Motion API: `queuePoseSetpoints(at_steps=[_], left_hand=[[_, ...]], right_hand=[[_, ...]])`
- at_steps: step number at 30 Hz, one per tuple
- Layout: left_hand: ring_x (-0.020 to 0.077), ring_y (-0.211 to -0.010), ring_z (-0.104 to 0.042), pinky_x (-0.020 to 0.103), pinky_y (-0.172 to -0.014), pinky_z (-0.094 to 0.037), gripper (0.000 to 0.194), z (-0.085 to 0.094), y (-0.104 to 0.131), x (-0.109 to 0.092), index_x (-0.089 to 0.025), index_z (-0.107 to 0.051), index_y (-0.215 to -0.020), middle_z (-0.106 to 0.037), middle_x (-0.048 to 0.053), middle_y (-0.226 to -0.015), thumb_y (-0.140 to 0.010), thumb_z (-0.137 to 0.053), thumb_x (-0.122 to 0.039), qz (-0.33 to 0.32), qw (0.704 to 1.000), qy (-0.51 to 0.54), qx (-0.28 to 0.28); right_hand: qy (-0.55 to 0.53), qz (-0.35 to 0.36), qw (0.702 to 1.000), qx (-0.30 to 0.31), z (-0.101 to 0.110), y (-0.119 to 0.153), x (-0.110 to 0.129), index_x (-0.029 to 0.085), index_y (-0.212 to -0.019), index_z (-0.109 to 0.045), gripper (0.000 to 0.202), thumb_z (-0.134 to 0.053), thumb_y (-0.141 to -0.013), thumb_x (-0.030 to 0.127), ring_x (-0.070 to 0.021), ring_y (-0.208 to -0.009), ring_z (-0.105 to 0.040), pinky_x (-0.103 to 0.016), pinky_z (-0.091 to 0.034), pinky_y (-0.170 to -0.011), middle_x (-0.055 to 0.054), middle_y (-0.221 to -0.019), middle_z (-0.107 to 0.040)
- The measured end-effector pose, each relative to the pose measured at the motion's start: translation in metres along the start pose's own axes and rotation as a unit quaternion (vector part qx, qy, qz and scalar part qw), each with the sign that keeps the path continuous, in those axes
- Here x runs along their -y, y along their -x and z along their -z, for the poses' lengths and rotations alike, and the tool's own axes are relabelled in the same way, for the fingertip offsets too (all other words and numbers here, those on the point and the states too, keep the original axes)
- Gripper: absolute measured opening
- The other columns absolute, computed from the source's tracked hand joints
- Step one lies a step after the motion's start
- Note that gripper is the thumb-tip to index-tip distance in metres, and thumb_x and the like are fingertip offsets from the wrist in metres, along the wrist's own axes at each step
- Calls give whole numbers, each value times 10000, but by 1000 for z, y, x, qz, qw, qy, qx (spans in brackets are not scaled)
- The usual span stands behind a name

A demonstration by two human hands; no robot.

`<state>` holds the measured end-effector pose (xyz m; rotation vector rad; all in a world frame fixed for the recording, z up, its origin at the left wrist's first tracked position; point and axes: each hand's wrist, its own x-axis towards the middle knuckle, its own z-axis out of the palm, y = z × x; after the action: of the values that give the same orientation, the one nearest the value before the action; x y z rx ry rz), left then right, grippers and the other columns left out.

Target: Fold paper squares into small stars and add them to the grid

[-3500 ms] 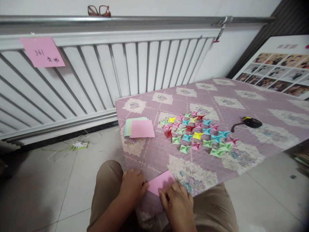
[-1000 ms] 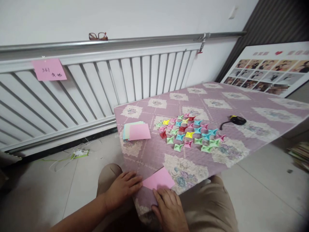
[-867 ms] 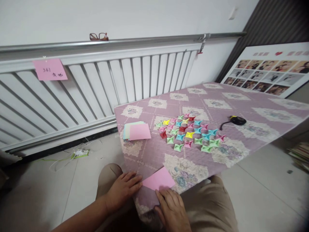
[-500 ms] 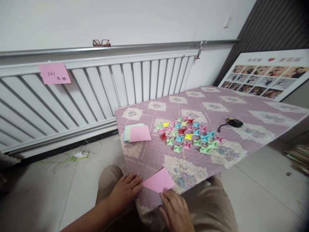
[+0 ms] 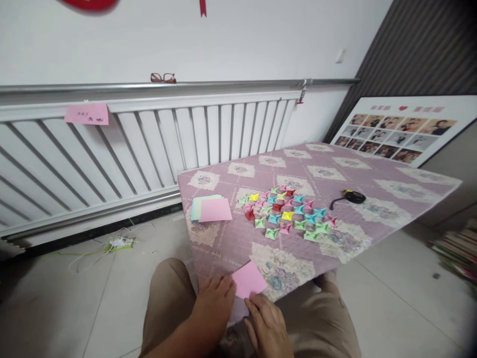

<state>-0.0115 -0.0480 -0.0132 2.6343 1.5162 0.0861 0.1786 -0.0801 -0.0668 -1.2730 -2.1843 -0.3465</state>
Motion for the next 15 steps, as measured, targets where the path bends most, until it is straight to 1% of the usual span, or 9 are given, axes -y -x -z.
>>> queuePoseSetpoints(at_steps=[1,3,5,7,9,11,12,15], left_hand=[[268,-1157,-489,411,-950,-408,369,-6,-1,-5,-185,-502,-1295,-534,95,-1310,-939,-425,-246,-6,1000,8,-2],[272,-1171,-479,402,-941,-416,365,-20,-2,-12,-177,-515,-1284,-534,96,-1312,-934,-435,-248,8,1000,12,-20],[276,-1185,-469,409,-955,-408,361,-30,-1,-13,-174,-528,-1272,-525,102,-1321,-926,-454,-245,17,999,16,-45],[277,-1183,-470,416,-967,-401,354,-36,1,-11,-178,-541,-1259,-525,103,-1320,-920,-470,-249,16,998,27,-63],[273,-1188,-464,418,-975,-395,348,-39,1,-8,-190,-543,-1255,-523,94,-1323,-922,-471,-257,17,997,37,-69],[266,-1204,-445,419,-987,-386,349,-39,1,-7,-204,-533,-1264,-514,82,-1332,-926,-466,-257,21,997,41,-65],[264,-1207,-439,420,-991,-384,351,-39,0,-6,-208,-529,-1268,-510,80,-1334,-926,-465,-254,22,997,42,-60],[263,-1192,-448,423,-989,-392,349,-37,-1,-5,-210,-537,-1259,-513,83,-1327,-918,-483,-261,22,997,49,-46]], right_hand=[[-2,-2,1000,0,1,0,1,213,-1114,-571,259,-503,-864,205,-210,-989,-599,-342,-425,-855,-62,-1062,-656],[-9,-6,1000,6,5,0,3,225,-1116,-569,265,-502,-861,203,-210,-994,-602,-342,-436,-842,-59,-1068,-657],[-24,-20,999,18,10,-3,2,239,-1100,-571,251,-496,-864,204,-208,-982,-607,-340,-447,-817,-51,-1056,-659],[-43,-53,997,29,16,-11,-1,242,-1079,-574,225,-475,-879,207,-204,-938,-619,-335,-458,-780,-47,-1014,-665],[-55,-98,993,31,19,-24,-7,226,-1094,-566,226,-456,-897,232,-208,-881,-627,-339,-467,-747,-57,-972,-668],[-63,-146,986,43,18,-40,-16,207,-1150,-544,273,-473,-892,257,-221,-903,-621,-358,-469,-785,-78,-994,-660],[-61,-168,983,47,16,-47,-21,194,-1181,-531,313,-490,-877,254,-233,-930,-616,-366,-470,-799,-92,-1017,-655],[-65,-209,973,72,7,-62,-31,158,-1188,-542,370,-513,-823,202,-244,-896,-625,-373,-478,-799,-101,-958,-667]])
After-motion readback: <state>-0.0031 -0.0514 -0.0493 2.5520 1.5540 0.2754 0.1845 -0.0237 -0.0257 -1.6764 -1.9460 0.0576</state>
